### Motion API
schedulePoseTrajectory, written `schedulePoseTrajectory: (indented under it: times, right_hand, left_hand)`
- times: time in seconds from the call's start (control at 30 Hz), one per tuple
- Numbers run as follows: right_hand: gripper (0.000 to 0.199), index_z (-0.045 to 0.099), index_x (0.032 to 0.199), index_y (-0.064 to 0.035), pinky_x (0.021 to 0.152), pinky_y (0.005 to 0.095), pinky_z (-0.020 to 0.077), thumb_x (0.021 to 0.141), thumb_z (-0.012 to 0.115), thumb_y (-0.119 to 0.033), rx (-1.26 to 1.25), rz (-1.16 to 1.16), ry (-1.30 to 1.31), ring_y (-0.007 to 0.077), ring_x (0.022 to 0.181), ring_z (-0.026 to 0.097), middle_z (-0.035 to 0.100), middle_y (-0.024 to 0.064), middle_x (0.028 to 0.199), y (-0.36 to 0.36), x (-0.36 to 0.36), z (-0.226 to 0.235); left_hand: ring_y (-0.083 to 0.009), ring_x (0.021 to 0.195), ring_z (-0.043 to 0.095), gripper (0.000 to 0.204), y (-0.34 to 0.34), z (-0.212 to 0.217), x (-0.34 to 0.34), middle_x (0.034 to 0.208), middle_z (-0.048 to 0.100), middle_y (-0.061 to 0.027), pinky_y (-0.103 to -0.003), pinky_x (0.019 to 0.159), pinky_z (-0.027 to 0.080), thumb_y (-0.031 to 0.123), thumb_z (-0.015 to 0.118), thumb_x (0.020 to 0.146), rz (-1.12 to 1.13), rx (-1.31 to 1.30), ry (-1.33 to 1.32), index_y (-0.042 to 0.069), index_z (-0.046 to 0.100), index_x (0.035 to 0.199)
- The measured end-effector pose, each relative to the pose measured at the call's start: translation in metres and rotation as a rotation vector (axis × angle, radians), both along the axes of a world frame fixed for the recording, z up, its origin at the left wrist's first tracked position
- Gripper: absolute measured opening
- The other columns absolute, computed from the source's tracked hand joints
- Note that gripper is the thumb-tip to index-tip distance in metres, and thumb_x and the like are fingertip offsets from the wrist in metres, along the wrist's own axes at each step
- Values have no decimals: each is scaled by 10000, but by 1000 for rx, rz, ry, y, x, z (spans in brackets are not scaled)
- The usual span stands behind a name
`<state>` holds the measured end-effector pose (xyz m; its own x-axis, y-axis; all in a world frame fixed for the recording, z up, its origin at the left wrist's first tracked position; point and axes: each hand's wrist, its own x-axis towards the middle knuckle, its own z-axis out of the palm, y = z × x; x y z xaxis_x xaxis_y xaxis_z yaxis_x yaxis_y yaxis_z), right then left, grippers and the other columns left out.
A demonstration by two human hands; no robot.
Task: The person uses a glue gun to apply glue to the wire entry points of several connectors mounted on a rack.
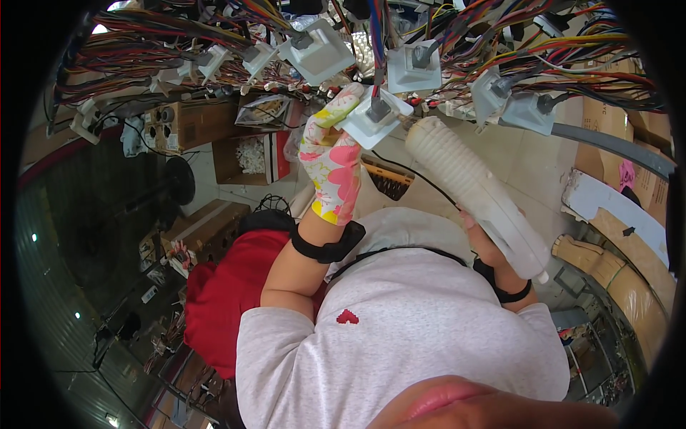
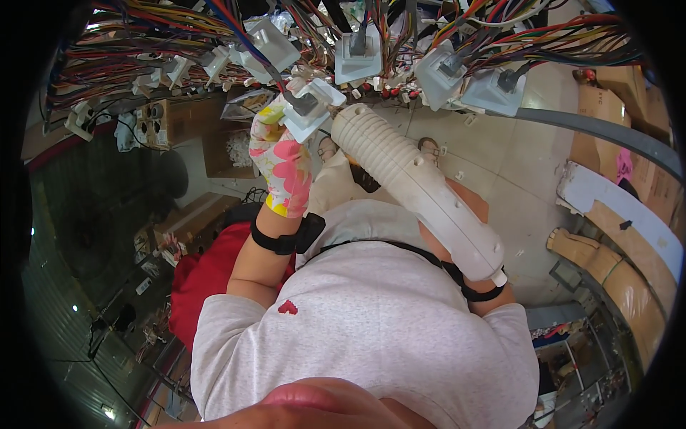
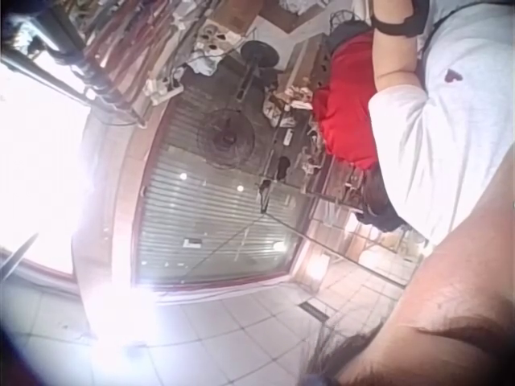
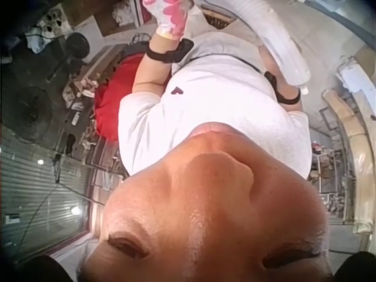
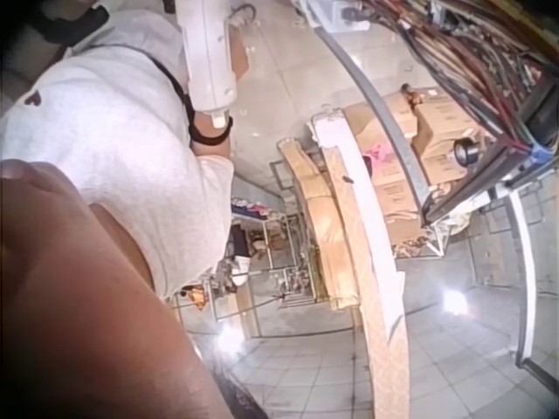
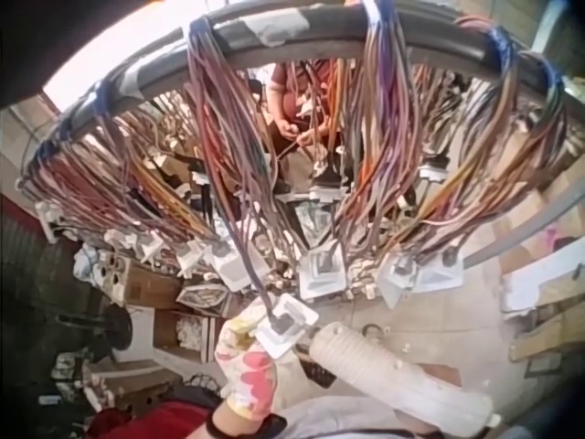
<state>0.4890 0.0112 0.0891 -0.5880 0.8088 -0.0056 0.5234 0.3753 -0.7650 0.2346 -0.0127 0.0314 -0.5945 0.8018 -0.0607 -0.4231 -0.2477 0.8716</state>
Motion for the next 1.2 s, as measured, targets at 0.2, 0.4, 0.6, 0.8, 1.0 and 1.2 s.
schedulePoseTrajectory:
  times: [0.2, 0.4, 0.6, 0.8, 1.0, 1.2]
  right_hand:
    - [174, 675, 949, -10, 719, 310, 526, 780, 667, -52, 90, -13, -26, 220, 756, 679, 696, 92, 817, -2, -1, -1]
    - [164, 683, 937, -23, 720, 319, 526, 777, 681, -63, 69, -2, -24, 226, 758, 679, 697, 83, 819, 0, -3, 3]
    - [162, 683, 928, -19, 714, 326, 526, 768, 680, -50, 71, -18, -25, 235, 757, 679, 697, 94, 814, -1, -2, 6]
    - [167, 673, 908, -16, 666, 351, 517, 743, 680, -39, 159, 78, -35, 272, 726, 656, 675, 119, 821, 1, 1, 12]
    - [223, 651, 905, -1, 619, 378, 499, 684, 676, -17, 7, 33, 107, 318, 696, 618, 638, 141, 804, -1, -5, 17]
    - [236, 648, 894, -3, 613, 387, 498, 658, 662, 3, 16, 51, 137, 334, 678, 605, 627, 149, 796, -2, -4, 13]
  left_hand:
    - [-263, 1128, 556, 393, -1, -4, 1, 1226, 561, -187, -370, 981, 439, 11, 643, 814, 14, 61, 64, -40, 536, 1189]
    - [-249, 1118, 566, 389, -2, -5, 1, 1217, 574, -183, -350, 974, 439, 5, 645, 806, -2, 0, 7, -46, 548, 1179]
    - [-249, 1116, 569, 380, -2, 10, 4, 1220, 573, -181, -348, 974, 441, -1, 646, 804, 9, -43, 59, -46, 551, 1169]
    - [-251, 1115, 568, 388, -2, 32, 9, 1203, 579, -180, -357, 978, 442, -28, 657, 787, 84, -254, 4, -35, 542, 1158]
    - [-243, 1104, 575, 350, -4, 8, 3, 1219, 576, -175, -346, 970, 444, -12, 641, 808, 44, -3, 59, -39, 559, 1147]
    - [-249, 1110, 574, 332, -3, 7, 2, 1204, 586, -183, -352, 973, 442, -11, 632, 815, 70, -49, 124, -46, 572, 1140]
